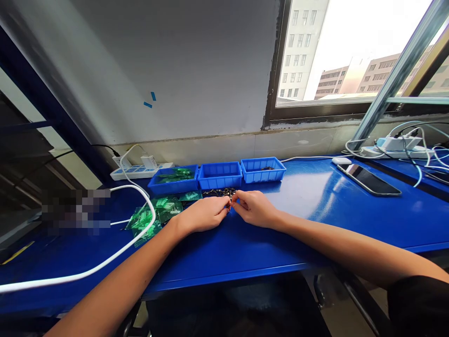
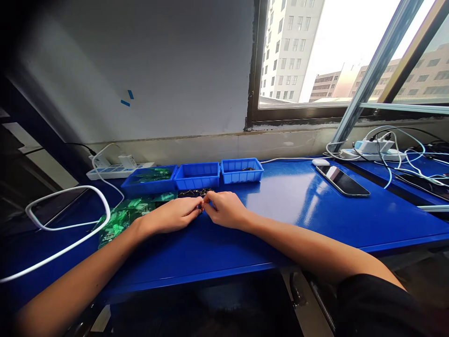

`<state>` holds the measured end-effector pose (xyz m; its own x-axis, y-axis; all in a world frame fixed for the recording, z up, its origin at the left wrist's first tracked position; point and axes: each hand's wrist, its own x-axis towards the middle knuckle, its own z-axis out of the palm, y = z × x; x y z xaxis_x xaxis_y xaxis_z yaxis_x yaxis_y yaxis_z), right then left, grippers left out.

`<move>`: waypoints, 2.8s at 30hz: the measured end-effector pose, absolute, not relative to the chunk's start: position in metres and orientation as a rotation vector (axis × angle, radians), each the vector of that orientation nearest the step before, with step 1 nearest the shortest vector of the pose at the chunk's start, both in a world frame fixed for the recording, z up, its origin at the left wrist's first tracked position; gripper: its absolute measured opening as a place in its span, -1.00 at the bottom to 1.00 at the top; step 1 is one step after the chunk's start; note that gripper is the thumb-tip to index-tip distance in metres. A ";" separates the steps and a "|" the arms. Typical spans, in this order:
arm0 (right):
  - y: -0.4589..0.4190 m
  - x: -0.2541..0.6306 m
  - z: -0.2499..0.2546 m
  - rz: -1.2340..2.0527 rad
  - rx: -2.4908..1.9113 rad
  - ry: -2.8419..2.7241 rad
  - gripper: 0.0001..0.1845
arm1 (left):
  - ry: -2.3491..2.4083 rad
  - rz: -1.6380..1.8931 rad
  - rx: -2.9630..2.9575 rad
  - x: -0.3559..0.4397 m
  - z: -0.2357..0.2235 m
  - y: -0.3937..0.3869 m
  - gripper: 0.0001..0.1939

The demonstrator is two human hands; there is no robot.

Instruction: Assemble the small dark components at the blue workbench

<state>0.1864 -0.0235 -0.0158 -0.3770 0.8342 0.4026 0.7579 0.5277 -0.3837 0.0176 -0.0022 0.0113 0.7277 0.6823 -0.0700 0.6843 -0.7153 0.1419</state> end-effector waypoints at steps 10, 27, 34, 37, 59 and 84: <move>-0.025 0.186 -0.014 0.204 -1.252 -2.244 -0.91 | 1.056 0.032 2.762 0.015 0.010 0.000 -0.79; -0.023 0.187 -0.017 0.174 -1.219 -2.210 -0.92 | 1.198 -0.032 2.783 0.017 0.013 -0.002 -0.73; -0.022 0.187 -0.018 0.185 -1.242 -2.217 -0.92 | 1.105 -0.025 2.796 0.015 0.010 0.001 -0.74; -0.022 0.187 -0.017 0.189 -1.246 -2.227 -0.90 | 1.085 -0.032 2.821 0.015 0.011 0.001 -0.74; -0.024 0.186 -0.014 0.241 -1.278 -2.300 -0.83 | 1.047 -0.149 2.906 0.015 0.012 0.001 -0.72; -0.024 0.186 -0.013 0.210 -1.396 -2.269 -0.83 | 1.144 -0.123 2.834 0.018 0.014 -0.002 -0.75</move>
